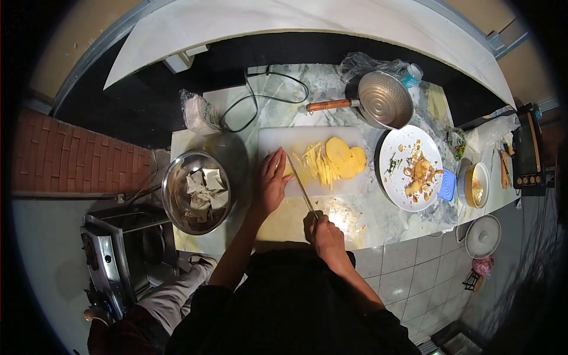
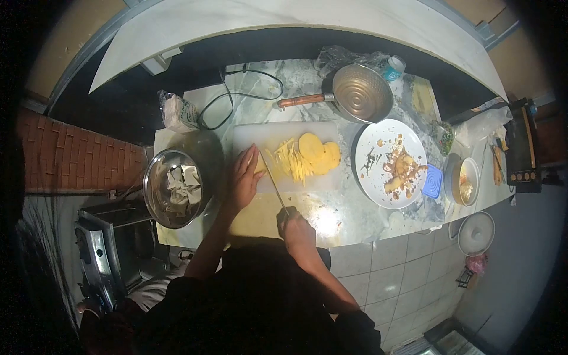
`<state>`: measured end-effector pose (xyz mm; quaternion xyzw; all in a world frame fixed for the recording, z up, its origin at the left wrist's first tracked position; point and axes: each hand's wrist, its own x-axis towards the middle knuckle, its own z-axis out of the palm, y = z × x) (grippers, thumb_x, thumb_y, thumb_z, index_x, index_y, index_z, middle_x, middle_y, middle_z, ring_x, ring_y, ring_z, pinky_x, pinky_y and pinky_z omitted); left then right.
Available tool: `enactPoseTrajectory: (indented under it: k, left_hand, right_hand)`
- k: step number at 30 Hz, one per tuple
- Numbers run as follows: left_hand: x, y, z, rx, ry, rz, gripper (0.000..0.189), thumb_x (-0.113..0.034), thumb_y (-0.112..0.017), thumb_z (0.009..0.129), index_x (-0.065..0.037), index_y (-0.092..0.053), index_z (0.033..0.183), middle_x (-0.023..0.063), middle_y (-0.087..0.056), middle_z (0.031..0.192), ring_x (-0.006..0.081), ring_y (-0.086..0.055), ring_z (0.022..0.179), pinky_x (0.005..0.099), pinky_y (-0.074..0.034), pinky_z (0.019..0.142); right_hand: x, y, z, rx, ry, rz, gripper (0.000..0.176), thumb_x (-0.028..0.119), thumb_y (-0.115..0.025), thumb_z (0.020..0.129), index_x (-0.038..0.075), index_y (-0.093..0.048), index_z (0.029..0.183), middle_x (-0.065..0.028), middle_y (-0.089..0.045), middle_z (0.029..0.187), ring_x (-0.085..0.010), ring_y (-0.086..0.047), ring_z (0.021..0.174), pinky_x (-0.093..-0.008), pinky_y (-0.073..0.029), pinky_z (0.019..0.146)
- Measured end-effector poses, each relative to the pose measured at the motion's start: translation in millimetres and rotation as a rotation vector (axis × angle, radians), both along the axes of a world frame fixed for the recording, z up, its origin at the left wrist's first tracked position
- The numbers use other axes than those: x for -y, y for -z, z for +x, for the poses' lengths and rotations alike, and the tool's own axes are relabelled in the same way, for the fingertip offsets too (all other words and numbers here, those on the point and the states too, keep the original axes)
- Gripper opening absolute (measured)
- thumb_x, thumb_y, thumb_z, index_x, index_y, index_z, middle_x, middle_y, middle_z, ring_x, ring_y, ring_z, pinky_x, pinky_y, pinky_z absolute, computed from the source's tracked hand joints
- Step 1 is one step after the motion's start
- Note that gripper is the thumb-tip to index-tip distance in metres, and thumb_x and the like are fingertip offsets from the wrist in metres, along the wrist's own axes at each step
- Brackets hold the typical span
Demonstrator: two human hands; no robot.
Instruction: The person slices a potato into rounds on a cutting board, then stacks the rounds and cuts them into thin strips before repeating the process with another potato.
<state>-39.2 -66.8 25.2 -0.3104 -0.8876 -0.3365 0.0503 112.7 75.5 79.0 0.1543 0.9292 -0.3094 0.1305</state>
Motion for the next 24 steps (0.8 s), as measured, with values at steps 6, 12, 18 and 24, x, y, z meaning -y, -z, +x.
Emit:
enactPoseTrajectory:
  k: [6, 12, 18, 24]
  left_hand:
    - [2, -4, 0, 0.007, -0.016, 0.039, 0.062, -0.010, -0.063, 0.082, 0.004, -0.038, 0.136, 0.0188, -0.039, 0.141, 0.0350, -0.039, 0.128, 0.0406, -0.031, 0.106]
    - [3, -6, -2, 0.023, -0.020, 0.080, 0.059, -0.010, -0.065, 0.081, 0.005, -0.042, 0.133, 0.0191, -0.042, 0.138, 0.0349, -0.042, 0.125, 0.0396, -0.034, 0.104]
    - [2, -8, -3, -0.022, -0.028, 0.023, 0.052, -0.009, -0.060, 0.084, 0.007, -0.044, 0.131, 0.0189, -0.044, 0.136, 0.0346, -0.044, 0.122, 0.0397, -0.035, 0.103]
    - [1, -7, -4, -0.061, -0.033, 0.012, 0.047, -0.009, -0.055, 0.086, 0.007, -0.045, 0.129, 0.0194, -0.044, 0.135, 0.0347, -0.044, 0.121, 0.0409, -0.035, 0.101]
  right_hand:
    - [-6, -7, -3, 0.083, 0.006, -0.013, 0.025, 0.020, -0.050, 0.092, -0.005, -0.051, 0.097, -0.0272, -0.062, 0.082, -0.0433, -0.063, 0.076, -0.0498, -0.051, 0.067]
    - [-2, 1, -18, -0.128, 0.034, -0.032, 0.024, 0.018, -0.049, 0.093, -0.005, -0.050, 0.088, -0.0297, -0.057, 0.063, -0.0484, -0.058, 0.063, -0.0534, -0.047, 0.057]
    - [6, -9, -47, -0.002, -0.044, -0.014, 0.027, 0.020, -0.048, 0.093, -0.006, -0.049, 0.096, -0.0285, -0.062, 0.081, -0.0454, -0.062, 0.076, -0.0512, -0.049, 0.067]
    - [9, 8, -52, -0.193, -0.064, 0.000, 0.031, 0.025, -0.043, 0.096, -0.004, -0.049, 0.088, -0.0300, -0.059, 0.065, -0.0470, -0.060, 0.064, -0.0522, -0.050, 0.060]
